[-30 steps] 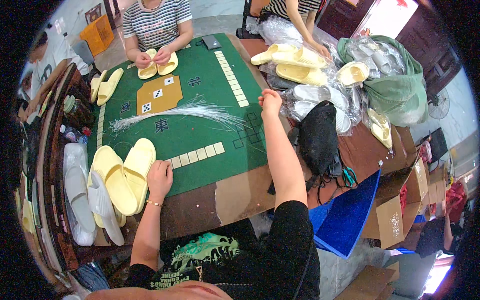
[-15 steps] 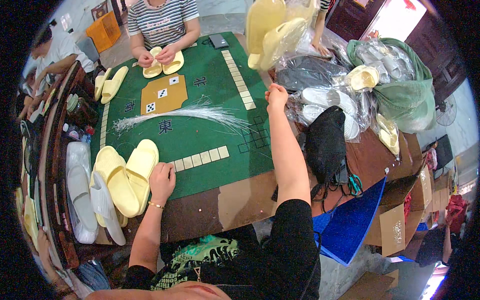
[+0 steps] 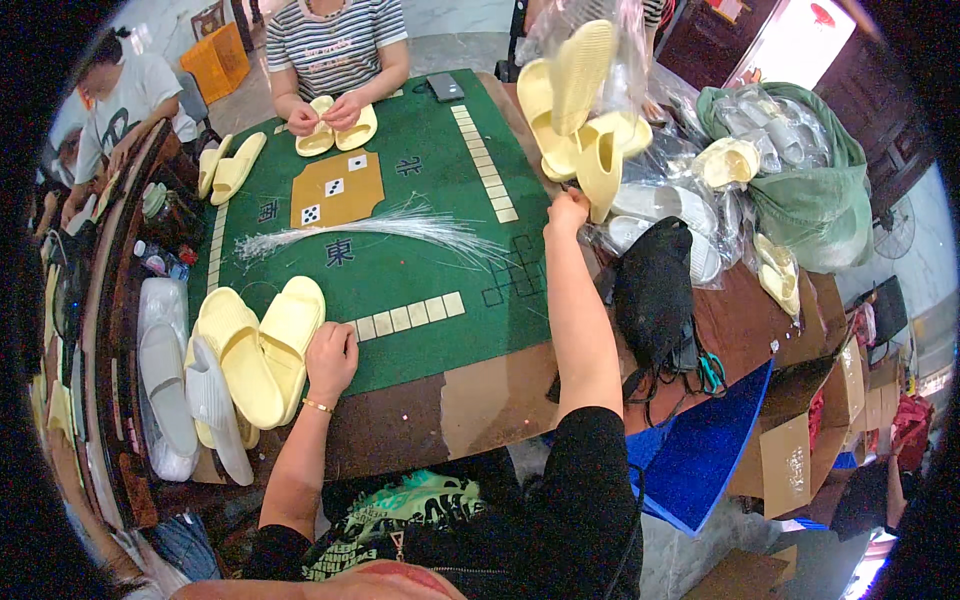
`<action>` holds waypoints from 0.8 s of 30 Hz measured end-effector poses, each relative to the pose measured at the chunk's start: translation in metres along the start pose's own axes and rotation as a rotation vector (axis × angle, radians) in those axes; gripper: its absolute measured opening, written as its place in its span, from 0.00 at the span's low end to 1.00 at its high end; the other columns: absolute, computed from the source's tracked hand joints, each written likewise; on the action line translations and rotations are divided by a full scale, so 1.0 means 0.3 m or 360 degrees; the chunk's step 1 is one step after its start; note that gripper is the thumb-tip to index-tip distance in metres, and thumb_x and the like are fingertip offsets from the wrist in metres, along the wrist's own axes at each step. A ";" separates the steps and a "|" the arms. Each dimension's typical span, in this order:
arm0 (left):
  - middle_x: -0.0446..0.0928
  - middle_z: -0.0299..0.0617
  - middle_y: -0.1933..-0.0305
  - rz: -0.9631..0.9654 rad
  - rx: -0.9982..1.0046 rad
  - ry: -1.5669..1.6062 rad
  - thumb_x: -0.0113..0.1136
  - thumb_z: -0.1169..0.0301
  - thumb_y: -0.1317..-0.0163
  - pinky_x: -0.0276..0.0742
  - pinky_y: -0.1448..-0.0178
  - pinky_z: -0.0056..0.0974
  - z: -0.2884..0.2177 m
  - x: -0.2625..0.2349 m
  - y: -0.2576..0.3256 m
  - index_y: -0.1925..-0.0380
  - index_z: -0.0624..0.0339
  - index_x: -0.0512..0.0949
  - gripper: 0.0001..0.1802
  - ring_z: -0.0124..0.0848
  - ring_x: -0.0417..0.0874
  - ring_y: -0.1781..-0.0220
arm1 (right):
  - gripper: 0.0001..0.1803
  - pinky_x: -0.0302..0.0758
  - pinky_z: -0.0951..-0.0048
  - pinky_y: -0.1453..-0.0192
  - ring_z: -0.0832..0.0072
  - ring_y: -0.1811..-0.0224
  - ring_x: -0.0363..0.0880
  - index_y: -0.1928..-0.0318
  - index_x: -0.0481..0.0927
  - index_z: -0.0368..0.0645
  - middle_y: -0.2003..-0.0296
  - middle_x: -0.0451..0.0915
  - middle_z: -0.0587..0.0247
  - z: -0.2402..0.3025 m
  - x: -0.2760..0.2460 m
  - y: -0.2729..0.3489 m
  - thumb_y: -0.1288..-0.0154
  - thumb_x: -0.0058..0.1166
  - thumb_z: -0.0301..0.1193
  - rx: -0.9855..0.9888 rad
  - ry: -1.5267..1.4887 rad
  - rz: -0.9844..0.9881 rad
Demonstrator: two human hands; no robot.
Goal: The person fastens pairs of slippers together by threading thin plastic ties through them and securing them by hand, repeating the process on different pairs of slippers across the table.
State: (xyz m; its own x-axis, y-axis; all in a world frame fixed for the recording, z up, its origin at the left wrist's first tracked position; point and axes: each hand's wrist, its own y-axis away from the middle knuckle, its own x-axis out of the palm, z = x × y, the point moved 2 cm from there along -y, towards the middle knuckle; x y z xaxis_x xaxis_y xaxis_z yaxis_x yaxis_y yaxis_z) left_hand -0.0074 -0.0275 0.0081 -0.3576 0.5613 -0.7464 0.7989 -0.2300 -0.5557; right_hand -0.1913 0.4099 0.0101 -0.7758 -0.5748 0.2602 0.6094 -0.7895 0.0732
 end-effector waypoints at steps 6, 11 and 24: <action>0.72 0.45 0.71 0.0026 -0.0052 -0.0028 0.57 0.77 0.49 0.72 0.63 0.43 0.000 -0.019 0.002 0.73 0.61 0.73 0.03 0.43 0.75 0.68 | 0.17 0.69 0.79 0.77 0.76 0.74 0.71 0.55 0.69 0.38 0.67 0.72 0.64 -0.006 0.025 0.039 0.48 0.51 0.20 0.0001 -0.0027 0.0015; 0.72 0.45 0.71 -0.0015 0.0002 0.0009 0.57 0.77 0.48 0.72 0.63 0.43 -0.006 -0.002 -0.008 0.72 0.61 0.74 0.03 0.43 0.75 0.67 | 0.12 0.72 0.74 0.58 0.75 0.66 0.73 0.59 0.73 0.35 0.66 0.76 0.62 -0.012 -0.034 -0.044 0.47 0.52 0.23 -0.0508 0.0369 0.0032; 0.72 0.44 0.70 0.0021 -0.0032 0.0005 0.57 0.76 0.49 0.73 0.63 0.43 0.002 -0.001 0.001 0.73 0.60 0.74 0.03 0.42 0.75 0.67 | 0.30 0.62 0.52 0.40 0.48 0.46 0.65 0.47 0.67 0.36 0.52 0.70 0.46 0.264 -0.073 0.004 0.54 0.56 0.29 -0.1363 0.1348 -0.0779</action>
State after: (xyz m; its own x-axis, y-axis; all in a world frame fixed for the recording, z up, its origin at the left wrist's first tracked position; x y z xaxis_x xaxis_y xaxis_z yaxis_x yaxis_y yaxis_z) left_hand -0.0072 -0.0283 0.0079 -0.3454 0.5610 -0.7523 0.8131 -0.2213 -0.5384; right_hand -0.1607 0.4386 0.0809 -0.9395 0.1022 -0.3269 0.1820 -0.6597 -0.7292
